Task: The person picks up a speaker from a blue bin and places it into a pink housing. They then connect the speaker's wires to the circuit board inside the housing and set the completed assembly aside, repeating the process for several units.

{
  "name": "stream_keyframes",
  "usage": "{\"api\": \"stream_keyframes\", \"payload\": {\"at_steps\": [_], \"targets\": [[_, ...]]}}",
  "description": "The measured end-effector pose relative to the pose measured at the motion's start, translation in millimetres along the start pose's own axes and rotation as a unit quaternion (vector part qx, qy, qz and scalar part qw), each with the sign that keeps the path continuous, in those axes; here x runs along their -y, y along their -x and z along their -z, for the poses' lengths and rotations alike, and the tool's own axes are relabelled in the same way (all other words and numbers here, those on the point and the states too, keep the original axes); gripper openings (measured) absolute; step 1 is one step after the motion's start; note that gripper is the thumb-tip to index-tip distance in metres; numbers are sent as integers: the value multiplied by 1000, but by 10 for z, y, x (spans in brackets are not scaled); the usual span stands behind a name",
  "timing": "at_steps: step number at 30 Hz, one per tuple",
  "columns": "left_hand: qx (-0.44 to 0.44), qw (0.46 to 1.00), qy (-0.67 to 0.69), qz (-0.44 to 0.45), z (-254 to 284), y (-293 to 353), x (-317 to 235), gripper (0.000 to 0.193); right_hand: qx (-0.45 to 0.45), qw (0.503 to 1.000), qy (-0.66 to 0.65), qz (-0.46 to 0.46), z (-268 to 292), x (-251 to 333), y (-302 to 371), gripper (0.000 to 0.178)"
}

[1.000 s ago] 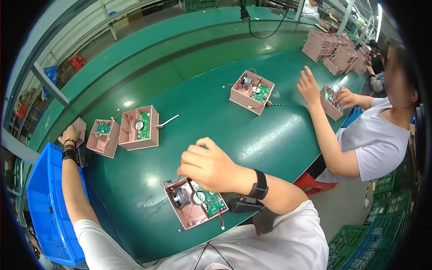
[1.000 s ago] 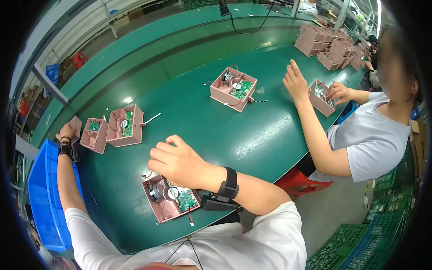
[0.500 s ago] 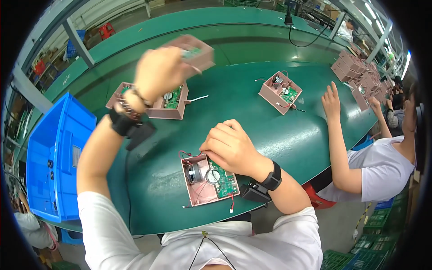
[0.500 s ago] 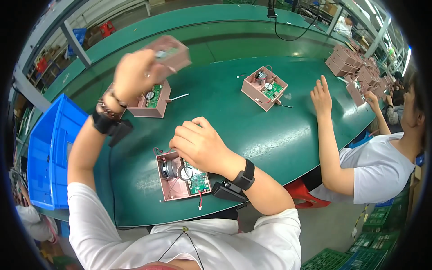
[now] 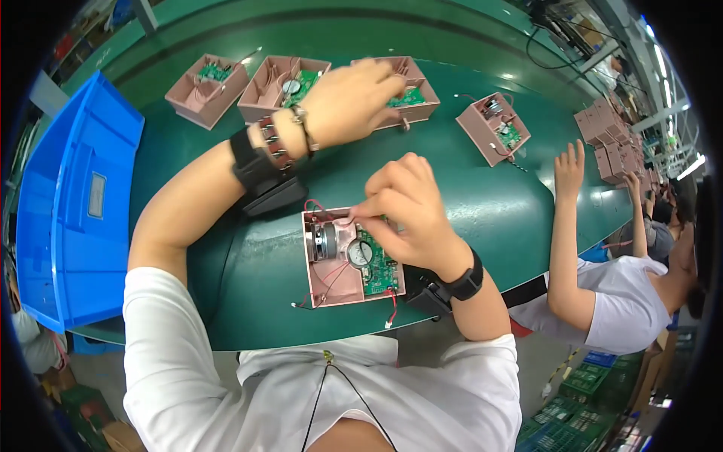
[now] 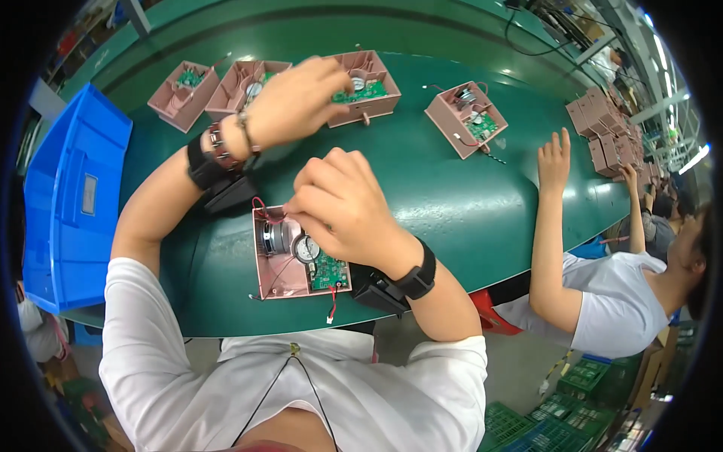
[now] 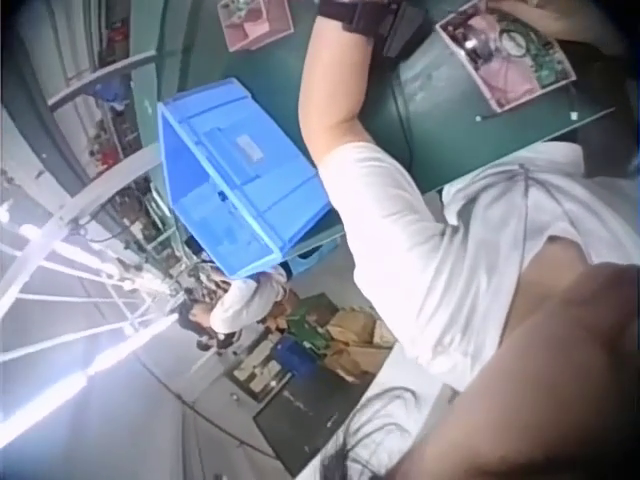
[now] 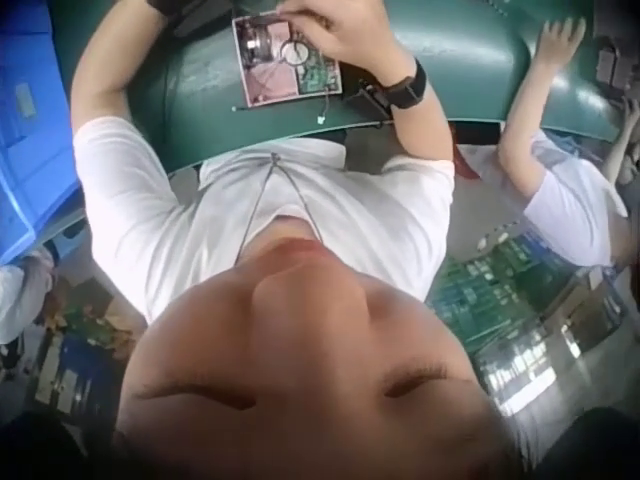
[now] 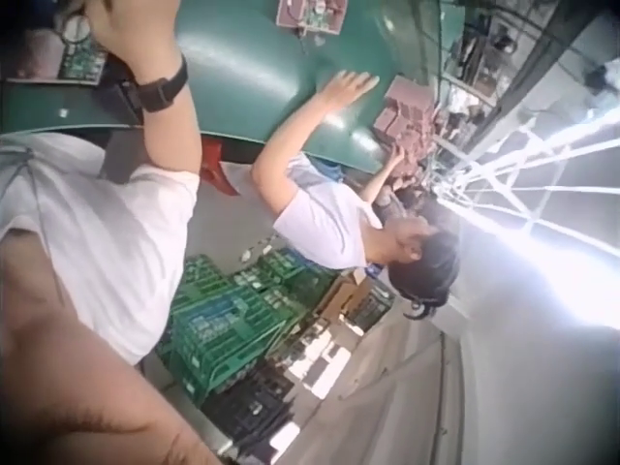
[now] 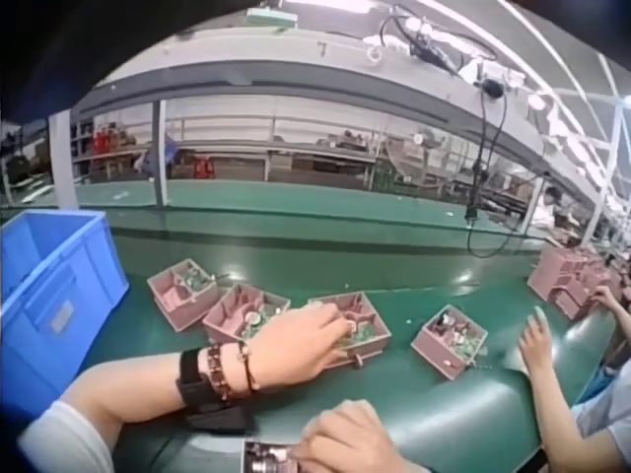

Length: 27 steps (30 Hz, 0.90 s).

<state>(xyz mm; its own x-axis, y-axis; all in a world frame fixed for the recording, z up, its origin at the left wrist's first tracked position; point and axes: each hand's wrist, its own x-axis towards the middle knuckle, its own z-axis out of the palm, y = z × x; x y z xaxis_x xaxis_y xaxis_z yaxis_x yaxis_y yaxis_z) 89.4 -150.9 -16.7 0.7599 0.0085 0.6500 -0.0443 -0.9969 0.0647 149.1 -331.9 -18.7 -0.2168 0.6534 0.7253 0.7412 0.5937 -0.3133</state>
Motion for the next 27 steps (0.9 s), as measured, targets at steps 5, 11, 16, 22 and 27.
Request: {"api": "stream_keyframes", "payload": {"at_steps": [5,11,16,22,27], "targets": [[-99,939,315,96,558,485,-322,20,45,994,-43,-91,35,20,26,19],[-66,903,419,72,422,994,-439,21,130,977,-29,-164,91,25,-3,15],[-9,919,394,-12,365,1011,-409,26,152,967,-25,-205,182,-22,13,15],[4,916,400,-31,296,1060,-411,35,136,958,-94,-236,115,-19,117,14],[28,912,409,-8,264,1055,-438,36,153,949,-75,-267,147,1,157,14]]}}
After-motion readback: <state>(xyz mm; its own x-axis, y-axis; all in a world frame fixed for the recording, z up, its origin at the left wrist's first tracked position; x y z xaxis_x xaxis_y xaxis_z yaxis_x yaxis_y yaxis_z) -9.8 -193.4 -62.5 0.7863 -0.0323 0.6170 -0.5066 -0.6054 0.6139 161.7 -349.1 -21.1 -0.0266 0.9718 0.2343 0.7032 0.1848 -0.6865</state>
